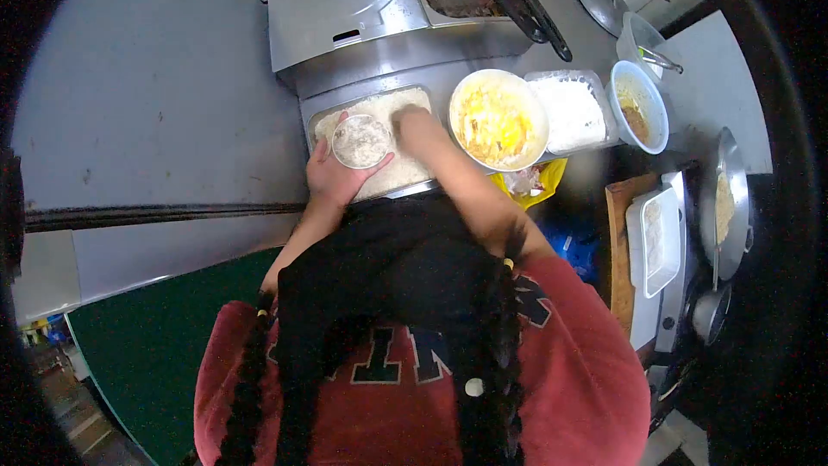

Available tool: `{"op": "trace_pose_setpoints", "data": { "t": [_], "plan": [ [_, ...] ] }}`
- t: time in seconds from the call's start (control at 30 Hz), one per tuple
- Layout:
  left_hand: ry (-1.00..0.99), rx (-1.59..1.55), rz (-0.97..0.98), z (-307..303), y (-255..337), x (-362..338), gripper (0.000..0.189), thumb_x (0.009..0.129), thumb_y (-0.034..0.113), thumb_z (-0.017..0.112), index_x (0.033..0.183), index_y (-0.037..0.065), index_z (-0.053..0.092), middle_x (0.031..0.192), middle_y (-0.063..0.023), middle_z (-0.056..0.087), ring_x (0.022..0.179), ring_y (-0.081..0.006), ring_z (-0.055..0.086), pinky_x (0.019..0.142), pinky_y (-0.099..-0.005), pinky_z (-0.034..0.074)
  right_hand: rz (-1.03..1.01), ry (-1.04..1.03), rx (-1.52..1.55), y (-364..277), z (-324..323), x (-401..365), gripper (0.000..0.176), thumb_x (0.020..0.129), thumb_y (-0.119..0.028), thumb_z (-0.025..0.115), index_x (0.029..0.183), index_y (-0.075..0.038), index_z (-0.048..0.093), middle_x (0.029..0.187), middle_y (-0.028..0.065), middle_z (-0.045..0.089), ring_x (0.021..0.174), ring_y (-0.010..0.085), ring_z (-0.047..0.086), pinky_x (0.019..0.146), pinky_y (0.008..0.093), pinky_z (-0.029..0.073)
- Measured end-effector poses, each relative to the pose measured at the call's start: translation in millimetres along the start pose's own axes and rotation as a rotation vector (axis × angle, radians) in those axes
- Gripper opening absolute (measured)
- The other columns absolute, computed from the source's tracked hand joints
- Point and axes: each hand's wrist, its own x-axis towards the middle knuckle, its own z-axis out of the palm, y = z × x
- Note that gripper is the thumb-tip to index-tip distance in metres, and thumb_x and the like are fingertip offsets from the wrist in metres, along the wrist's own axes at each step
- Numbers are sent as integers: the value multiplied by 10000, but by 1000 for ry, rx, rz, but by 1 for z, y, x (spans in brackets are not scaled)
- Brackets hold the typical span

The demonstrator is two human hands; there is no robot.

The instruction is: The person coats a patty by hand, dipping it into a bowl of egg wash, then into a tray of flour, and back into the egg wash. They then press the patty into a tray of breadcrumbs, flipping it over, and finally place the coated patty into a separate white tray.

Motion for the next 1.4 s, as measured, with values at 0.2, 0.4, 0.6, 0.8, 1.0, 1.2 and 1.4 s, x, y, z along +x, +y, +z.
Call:
{"op": "trace_pose_setpoints", "data": {
  "t": [0.2,0.4,0.6,0.8,1.0,1.2,1.4],
  "plan": [
    [59,170,78,-13,8,6,573,996,416,250,1535,240,329,1584,-102,321,1468,-348,263,1129,-676,129,-37,-124,37,-7,-29,0,259,790,-92,609,1013,-81,739,931,200,709,875,366,684,823,440,538],
    [150,241,56,-16,2,15,586,973,409,297,1516,201,367,1550,-120,371,1430,-353,329,1102,-653,208,80,-271,323,-32,-92,25,316,718,-130,741,1034,-122,757,883,184,711,827,331,692,788,388,545],
    [13,399,79,-37,-17,27,584,978,421,323,1468,113,406,1514,-123,411,1399,-368,361,1086,-636,256,-188,-333,576,-42,-74,44,343,753,-147,729,1097,-142,735,935,159,717,854,294,692,785,366,532],
    [73,205,-70,-12,-27,24,656,987,560,351,1469,116,388,1491,-133,432,1364,-392,407,1059,-610,310,-152,-239,385,-65,-102,50,291,811,-225,688,1057,-73,724,897,178,713,840,312,693,779,380,533],
    [46,401,-65,-14,-33,30,744,944,707,321,1425,151,435,1361,-148,542,1193,-402,562,849,-513,500,-227,-395,254,-56,-29,70,411,903,-398,558,968,-25,719,846,223,696,827,372,679,799,441,519],
    [11,411,-139,-18,-33,31,688,951,686,307,1328,151,520,1151,-184,655,866,-381,672,570,-400,517,-75,-358,402,-35,-8,73,489,939,-428,503,946,18,703,887,264,679,794,381,655,775,448,504],
    [-14,377,-196,-5,-31,27,696,948,665,286,1281,115,550,1059,-287,655,725,-343,649,473,-320,476,237,-525,674,-47,-45,66,517,968,-441,461,1045,26,672,909,263,674,828,397,651,810,460,496]
  ]
}}
